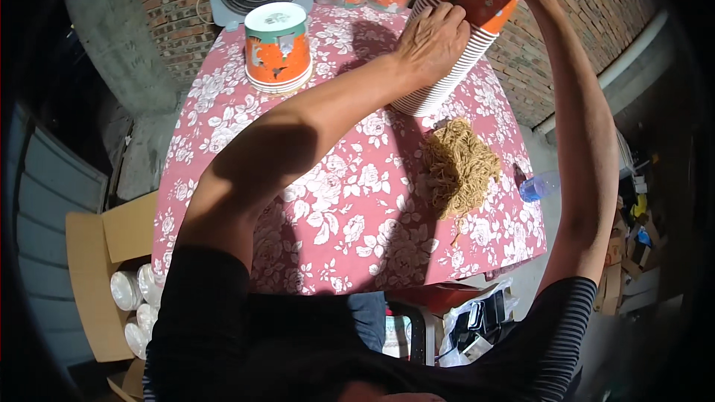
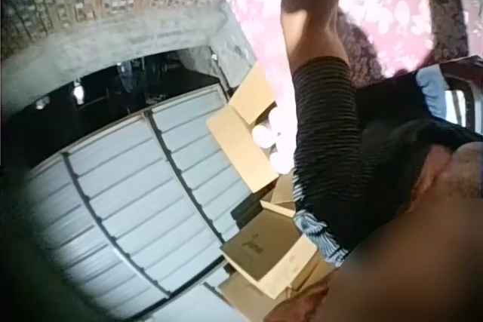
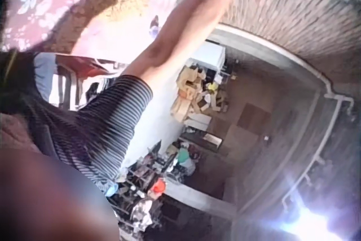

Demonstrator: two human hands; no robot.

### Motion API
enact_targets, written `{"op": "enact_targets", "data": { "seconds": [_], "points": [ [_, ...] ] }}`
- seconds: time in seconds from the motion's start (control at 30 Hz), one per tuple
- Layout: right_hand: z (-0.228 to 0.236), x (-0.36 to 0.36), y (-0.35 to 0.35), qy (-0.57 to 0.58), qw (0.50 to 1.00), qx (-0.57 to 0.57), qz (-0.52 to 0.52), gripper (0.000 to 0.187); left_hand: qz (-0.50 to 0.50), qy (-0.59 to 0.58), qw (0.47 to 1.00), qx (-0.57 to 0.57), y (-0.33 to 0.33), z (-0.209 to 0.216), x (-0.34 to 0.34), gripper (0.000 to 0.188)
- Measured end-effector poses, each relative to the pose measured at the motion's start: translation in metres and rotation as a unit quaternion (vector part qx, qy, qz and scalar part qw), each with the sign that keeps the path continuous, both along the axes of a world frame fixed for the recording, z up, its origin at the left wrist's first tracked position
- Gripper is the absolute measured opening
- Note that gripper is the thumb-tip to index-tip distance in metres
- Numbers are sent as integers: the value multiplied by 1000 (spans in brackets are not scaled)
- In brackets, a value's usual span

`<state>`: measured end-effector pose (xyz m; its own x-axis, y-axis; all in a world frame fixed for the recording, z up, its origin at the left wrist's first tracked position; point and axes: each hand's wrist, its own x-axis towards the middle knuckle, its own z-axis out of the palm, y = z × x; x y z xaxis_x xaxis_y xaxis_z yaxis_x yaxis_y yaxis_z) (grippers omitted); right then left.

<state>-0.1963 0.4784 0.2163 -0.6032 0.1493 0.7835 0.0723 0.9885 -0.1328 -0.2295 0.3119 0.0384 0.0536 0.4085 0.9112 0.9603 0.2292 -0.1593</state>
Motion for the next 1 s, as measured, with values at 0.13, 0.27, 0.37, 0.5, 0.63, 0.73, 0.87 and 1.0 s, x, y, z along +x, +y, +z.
{"op": "enact_targets", "data": {
  "seconds": [0.13, 0.27, 0.37, 0.5, 0.63, 0.73, 0.87, 1.0],
  "points": [
    [0, 2, 8, 30, 996, 86, 20, 18, 58, 20, 998, -3, 18, -2, 3, 9],
    [3, 0, 4, 22, 998, 57, 14, 18, 55, 56, 995, 66, 21, -6, -2, 11],
    [6, -4, 0, 68, 995, 73, -5, 16, 55, 33, 997, 39, 22, -5, -3, 8],
    [24, 1, 18, 89, 996, 10, -9, 20, 62, -19, 998, 18, 27, -6, 7, 16],
    [73, 34, 39, 200, 979, -41, -11, 30, 45, -35, 998, 20, 27, -3, 8, 23],
    [91, 58, 31, 214, 972, -81, 48, 30, 14, -156, 988, -14, 15, -3, 4, 36],
    [56, 123, 50, 222, 955, -172, 93, 27, -149, -83, 956, 239, -8, 41, 53, 75],
    [-61, 151, -79, 114, 848, -483, 188, 29, -195, -9, 931, 309, -92, 56, 94, 28]
  ]
}}
